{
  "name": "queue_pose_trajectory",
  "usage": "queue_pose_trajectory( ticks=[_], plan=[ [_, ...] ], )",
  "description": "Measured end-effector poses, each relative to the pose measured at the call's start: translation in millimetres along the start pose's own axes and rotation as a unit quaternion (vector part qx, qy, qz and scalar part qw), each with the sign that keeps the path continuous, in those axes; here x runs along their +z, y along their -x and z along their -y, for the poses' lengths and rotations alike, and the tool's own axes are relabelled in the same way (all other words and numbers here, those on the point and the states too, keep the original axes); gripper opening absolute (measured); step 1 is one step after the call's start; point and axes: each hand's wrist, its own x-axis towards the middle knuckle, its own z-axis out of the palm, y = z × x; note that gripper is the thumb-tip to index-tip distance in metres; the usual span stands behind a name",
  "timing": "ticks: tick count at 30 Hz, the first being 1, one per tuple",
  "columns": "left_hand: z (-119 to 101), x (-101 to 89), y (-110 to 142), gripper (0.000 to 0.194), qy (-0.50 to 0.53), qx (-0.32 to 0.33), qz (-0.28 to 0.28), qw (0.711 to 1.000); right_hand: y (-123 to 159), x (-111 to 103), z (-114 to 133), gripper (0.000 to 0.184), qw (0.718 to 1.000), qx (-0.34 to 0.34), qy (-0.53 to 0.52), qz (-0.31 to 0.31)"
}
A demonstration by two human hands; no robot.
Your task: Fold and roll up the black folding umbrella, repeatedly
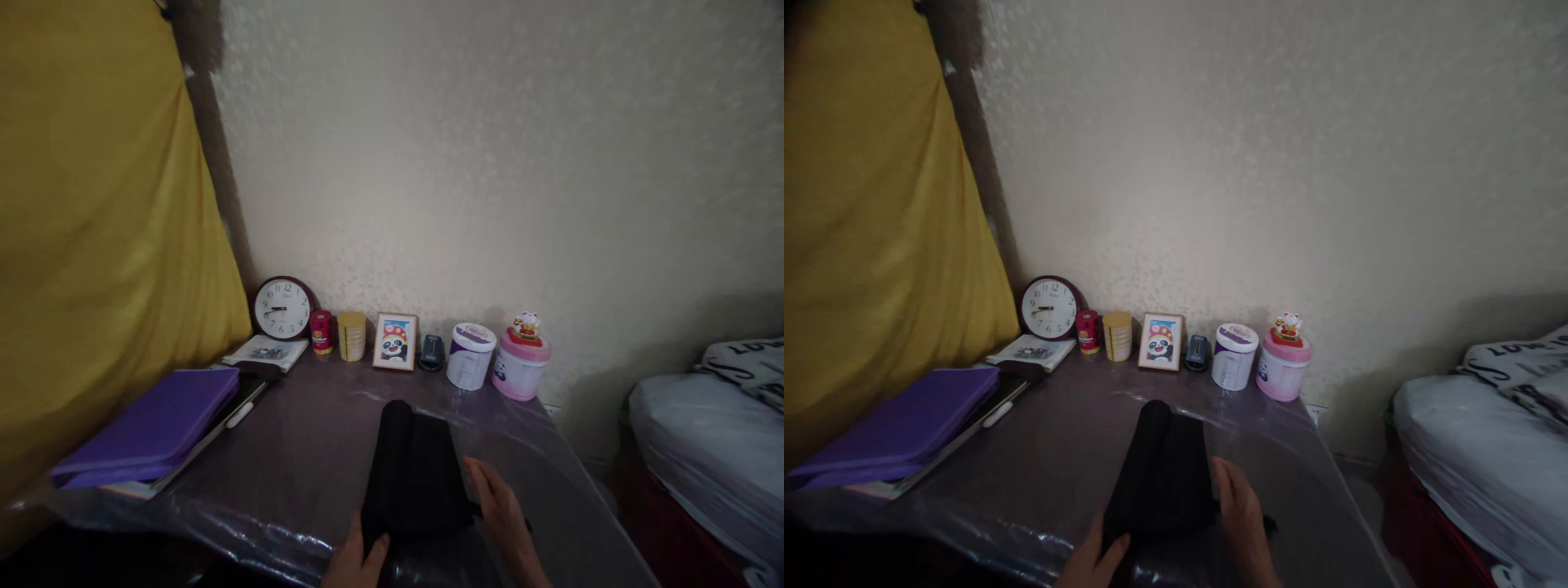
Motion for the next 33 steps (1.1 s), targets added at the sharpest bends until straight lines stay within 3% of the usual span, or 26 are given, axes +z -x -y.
queue_pose_trajectory(
  ticks=[4, 10, 15, 19, 28, 33],
  plan=[
    [-9.1, -1.7, 5.1, 0.067, -0.030, 0.023, 0.023, 0.999, 15.7, 3.5, 3.0, 0.039, 0.998, -0.039, 0.028, 0.037],
    [-18.8, -1.9, 10.6, 0.065, -0.025, 0.025, 0.027, 0.999, 21.1, 9.5, -7.0, 0.044, 0.993, -0.052, 0.089, -0.050],
    [-18.3, -1.9, 9.4, 0.063, -0.038, 0.034, 0.028, 0.998, 20.9, 12.9, 3.5, 0.041, 0.994, -0.003, 0.113, 0.007],
    [-17.2, -4.1, 8.5, 0.064, -0.048, 0.016, 0.068, 0.996, 27.9, 20.2, 15.1, 0.045, 0.992, 0.035, 0.118, 0.002],
    [-26.2, -6.7, 12.0, 0.059, -0.070, 0.021, 0.070, 0.995, 31.2, 31.2, 20.5, 0.043, 0.994, 0.067, 0.015, 0.079],
    [-25.9, -6.1, 10.0, 0.060, -0.090, 0.019, 0.069, 0.993, 17.3, 49.5, 51.6, 0.037, 0.995, -0.028, -0.043, 0.080]
  ],
)
